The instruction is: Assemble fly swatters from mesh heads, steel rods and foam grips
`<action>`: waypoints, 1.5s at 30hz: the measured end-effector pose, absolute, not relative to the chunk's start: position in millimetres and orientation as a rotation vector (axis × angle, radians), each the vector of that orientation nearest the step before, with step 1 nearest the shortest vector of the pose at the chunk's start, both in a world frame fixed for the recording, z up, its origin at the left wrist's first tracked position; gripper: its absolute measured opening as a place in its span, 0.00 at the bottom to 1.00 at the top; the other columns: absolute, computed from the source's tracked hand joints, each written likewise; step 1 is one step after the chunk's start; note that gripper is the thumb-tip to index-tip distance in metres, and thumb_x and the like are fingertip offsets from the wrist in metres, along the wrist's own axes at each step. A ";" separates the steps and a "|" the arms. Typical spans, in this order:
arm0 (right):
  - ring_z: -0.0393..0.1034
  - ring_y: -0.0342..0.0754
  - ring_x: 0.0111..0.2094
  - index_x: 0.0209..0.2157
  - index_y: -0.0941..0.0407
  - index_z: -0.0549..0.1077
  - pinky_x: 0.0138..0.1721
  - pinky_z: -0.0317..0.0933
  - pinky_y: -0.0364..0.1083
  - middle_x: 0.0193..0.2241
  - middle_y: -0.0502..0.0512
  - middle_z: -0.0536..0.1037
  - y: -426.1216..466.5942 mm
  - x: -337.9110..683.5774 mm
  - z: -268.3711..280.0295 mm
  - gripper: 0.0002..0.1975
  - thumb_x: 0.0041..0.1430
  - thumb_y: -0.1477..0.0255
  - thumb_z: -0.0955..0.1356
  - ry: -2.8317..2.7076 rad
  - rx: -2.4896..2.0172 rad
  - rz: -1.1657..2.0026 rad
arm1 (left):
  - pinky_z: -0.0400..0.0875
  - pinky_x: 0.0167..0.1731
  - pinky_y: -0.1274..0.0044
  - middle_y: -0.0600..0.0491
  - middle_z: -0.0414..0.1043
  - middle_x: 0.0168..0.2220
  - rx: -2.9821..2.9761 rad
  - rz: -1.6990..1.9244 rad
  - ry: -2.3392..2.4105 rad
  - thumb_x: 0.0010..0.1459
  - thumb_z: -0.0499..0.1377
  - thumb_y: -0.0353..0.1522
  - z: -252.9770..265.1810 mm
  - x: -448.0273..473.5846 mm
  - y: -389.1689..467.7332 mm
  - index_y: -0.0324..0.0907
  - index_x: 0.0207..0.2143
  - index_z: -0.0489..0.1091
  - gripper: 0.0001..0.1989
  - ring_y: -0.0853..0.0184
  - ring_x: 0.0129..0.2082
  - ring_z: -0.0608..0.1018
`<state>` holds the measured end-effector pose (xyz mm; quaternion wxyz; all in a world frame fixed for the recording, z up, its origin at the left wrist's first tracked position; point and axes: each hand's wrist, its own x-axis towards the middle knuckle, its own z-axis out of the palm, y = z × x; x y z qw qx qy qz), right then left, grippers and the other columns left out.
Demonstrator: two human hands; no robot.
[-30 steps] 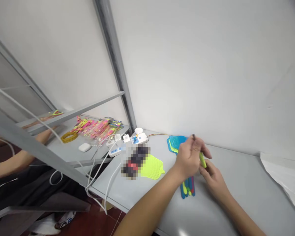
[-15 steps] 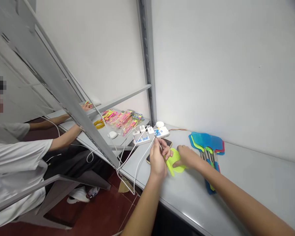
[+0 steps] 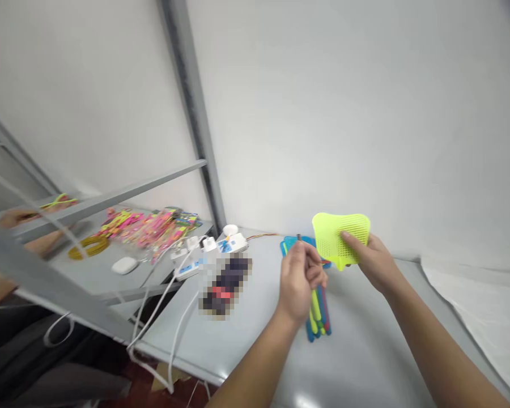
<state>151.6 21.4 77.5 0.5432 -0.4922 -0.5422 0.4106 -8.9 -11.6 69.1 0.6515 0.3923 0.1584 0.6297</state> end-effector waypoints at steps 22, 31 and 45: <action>0.73 0.50 0.35 0.38 0.56 0.73 0.30 0.67 0.45 0.33 0.55 0.78 -19.6 220.1 59.8 0.13 0.60 0.60 0.66 -1.036 -1.054 0.473 | 0.65 0.33 0.78 0.52 0.64 0.30 1.330 1.128 0.686 0.63 0.50 0.45 -2.1 113.5 -26.8 0.43 0.35 0.66 0.16 0.68 0.29 0.66; 0.73 0.51 0.37 0.39 0.55 0.74 0.32 0.68 0.45 0.34 0.55 0.78 -26.4 217.0 59.5 0.12 0.61 0.61 0.66 -1.027 -1.053 0.451 | 0.64 0.34 0.78 0.53 0.64 0.31 1.360 1.111 0.673 0.64 0.48 0.45 -10.2 114.3 -26.4 0.42 0.34 0.65 0.16 0.69 0.30 0.65; 0.72 0.48 0.31 0.33 0.55 0.75 0.31 0.67 0.44 0.30 0.53 0.76 -32.1 218.6 58.4 0.13 0.61 0.60 0.65 -1.090 -1.048 0.478 | 0.62 0.29 0.78 0.53 0.62 0.29 1.292 1.120 0.646 0.62 0.50 0.49 -19.1 114.5 -32.1 0.42 0.31 0.63 0.19 0.69 0.27 0.63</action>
